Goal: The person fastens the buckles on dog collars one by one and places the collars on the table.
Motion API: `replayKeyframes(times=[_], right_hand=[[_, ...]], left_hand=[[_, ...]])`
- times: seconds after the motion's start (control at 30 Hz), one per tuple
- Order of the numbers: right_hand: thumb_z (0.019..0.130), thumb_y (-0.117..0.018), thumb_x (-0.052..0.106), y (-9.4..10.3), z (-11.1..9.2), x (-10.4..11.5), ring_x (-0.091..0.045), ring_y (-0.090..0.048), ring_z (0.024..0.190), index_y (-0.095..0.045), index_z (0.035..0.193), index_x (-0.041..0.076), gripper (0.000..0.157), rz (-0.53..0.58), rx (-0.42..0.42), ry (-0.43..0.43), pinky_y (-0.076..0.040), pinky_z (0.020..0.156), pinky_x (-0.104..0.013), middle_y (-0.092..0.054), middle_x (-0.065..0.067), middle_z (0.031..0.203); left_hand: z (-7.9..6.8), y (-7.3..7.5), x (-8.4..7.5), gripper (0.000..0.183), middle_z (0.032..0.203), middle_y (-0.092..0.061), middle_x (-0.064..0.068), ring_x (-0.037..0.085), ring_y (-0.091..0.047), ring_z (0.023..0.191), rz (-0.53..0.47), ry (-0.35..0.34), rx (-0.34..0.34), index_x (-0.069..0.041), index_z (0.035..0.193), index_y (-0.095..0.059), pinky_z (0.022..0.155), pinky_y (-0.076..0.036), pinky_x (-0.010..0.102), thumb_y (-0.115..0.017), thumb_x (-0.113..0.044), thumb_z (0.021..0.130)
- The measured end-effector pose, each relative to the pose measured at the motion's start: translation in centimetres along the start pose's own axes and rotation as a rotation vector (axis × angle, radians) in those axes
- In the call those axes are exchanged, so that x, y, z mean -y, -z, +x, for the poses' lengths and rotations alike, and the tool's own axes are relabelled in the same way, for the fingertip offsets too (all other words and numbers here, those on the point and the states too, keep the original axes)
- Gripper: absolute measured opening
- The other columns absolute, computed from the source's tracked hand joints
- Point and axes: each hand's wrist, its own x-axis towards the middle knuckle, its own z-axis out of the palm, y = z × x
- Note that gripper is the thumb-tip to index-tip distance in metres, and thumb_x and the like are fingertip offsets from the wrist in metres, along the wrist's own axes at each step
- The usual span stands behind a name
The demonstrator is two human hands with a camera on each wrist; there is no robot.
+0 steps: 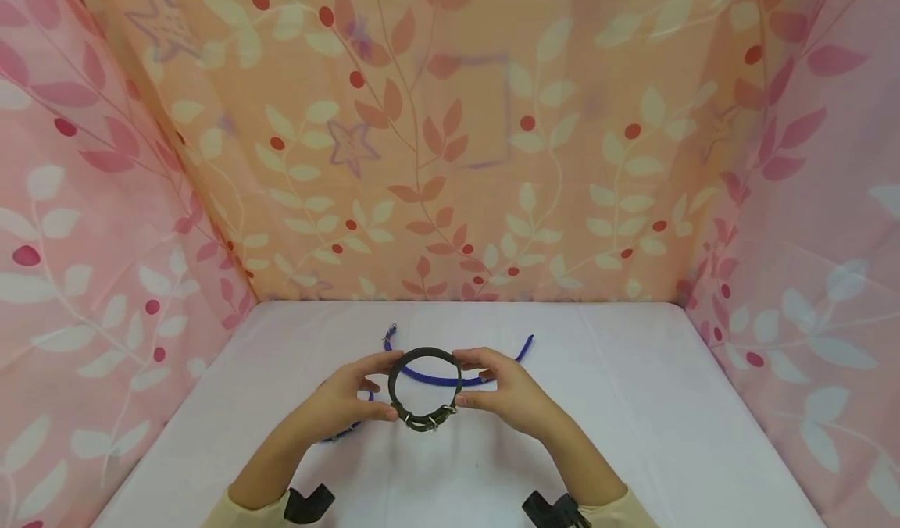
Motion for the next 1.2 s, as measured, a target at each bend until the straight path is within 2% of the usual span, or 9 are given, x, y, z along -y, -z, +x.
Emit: replayKeyframes(times=[0.2,0.3,0.43,0.6,0.77,0.87,1.03,1.2], right_hand=[[0.089,-0.081,0.025,-0.6,0.1,-1.0,-0.029,-0.056,0.131,-0.057,0.143,0.013,0.06,-0.034,0.054,0.007,-0.039,0.111,-0.064,-0.062,-0.005,0.14],[0.089,-0.081,0.024,-1.0,0.2,-1.7,-0.031,-0.055,0.133,-0.057,0.143,0.012,0.061,-0.041,0.083,-0.001,-0.037,0.111,-0.064,-0.061,-0.006,0.141],[0.087,-0.083,0.022,-1.7,0.4,-2.4,-0.031,-0.054,0.133,-0.058,0.143,0.013,0.062,-0.061,0.092,-0.061,-0.037,0.111,-0.063,-0.061,-0.007,0.141],[0.081,-0.086,0.017,-2.6,0.7,-3.1,-0.033,-0.054,0.13,-0.06,0.141,0.011,0.065,-0.106,0.076,-0.133,-0.037,0.11,-0.067,-0.064,-0.007,0.136],[0.078,-0.088,0.013,-3.3,0.8,-4.2,-0.035,-0.057,0.125,-0.06,0.139,0.007,0.068,-0.159,0.078,-0.119,-0.043,0.106,-0.062,-0.066,-0.009,0.133],[0.076,-0.088,0.012,-3.5,0.7,-4.6,-0.035,-0.058,0.122,-0.061,0.138,0.005,0.068,-0.209,0.078,-0.105,-0.045,0.104,-0.06,-0.067,-0.01,0.131],[0.073,-0.09,0.01,-3.7,0.7,-5.0,-0.037,-0.06,0.12,-0.063,0.135,0.004,0.068,-0.287,0.064,-0.09,-0.046,0.104,-0.059,-0.067,-0.012,0.128],[0.071,-0.091,0.011,-3.8,0.8,-5.3,-0.035,-0.059,0.119,-0.065,0.133,0.004,0.067,-0.367,0.041,-0.085,-0.046,0.103,-0.058,-0.068,-0.01,0.126]], left_hand=[[0.5,-1.1,2.0,0.087,0.137,-0.062,0.003,0.037,-0.055,0.118,0.019,0.06,-0.01,-0.031,0.148,-0.054,0.091,-0.051,0.044,-0.094,-0.042,0.071],[0.4,-1.3,2.9,0.086,0.135,-0.064,0.004,0.038,-0.056,0.119,0.056,0.066,-0.019,-0.03,0.147,-0.056,0.092,-0.051,0.048,-0.094,-0.044,0.07],[0.3,-1.6,4.0,0.084,0.132,-0.066,0.005,0.034,-0.058,0.12,0.092,0.046,-0.01,-0.026,0.145,-0.058,0.095,-0.049,0.053,-0.093,-0.042,0.071],[0.7,-2.1,5.4,0.082,0.13,-0.067,0.0,0.028,-0.058,0.12,0.11,0.042,0.018,-0.025,0.144,-0.06,0.094,-0.05,0.049,-0.093,-0.043,0.071],[1.3,-2.6,6.5,0.081,0.132,-0.068,-0.001,0.024,-0.059,0.117,0.193,-0.025,0.033,-0.017,0.143,-0.061,0.096,-0.048,0.05,-0.093,-0.04,0.072],[1.5,-3.0,6.9,0.081,0.129,-0.068,0.0,0.022,-0.059,0.113,0.251,-0.057,0.028,-0.014,0.142,-0.062,0.096,-0.048,0.047,-0.092,-0.041,0.072],[1.6,-3.5,7.0,0.083,0.118,-0.063,-0.001,0.018,-0.056,0.109,0.305,-0.019,0.032,-0.016,0.143,-0.061,0.092,-0.049,0.04,-0.091,-0.046,0.071],[2.0,-3.7,6.7,0.084,0.118,-0.062,0.002,0.022,-0.057,0.113,0.31,0.006,0.043,-0.016,0.144,-0.059,0.095,-0.05,0.044,-0.091,-0.044,0.071]])
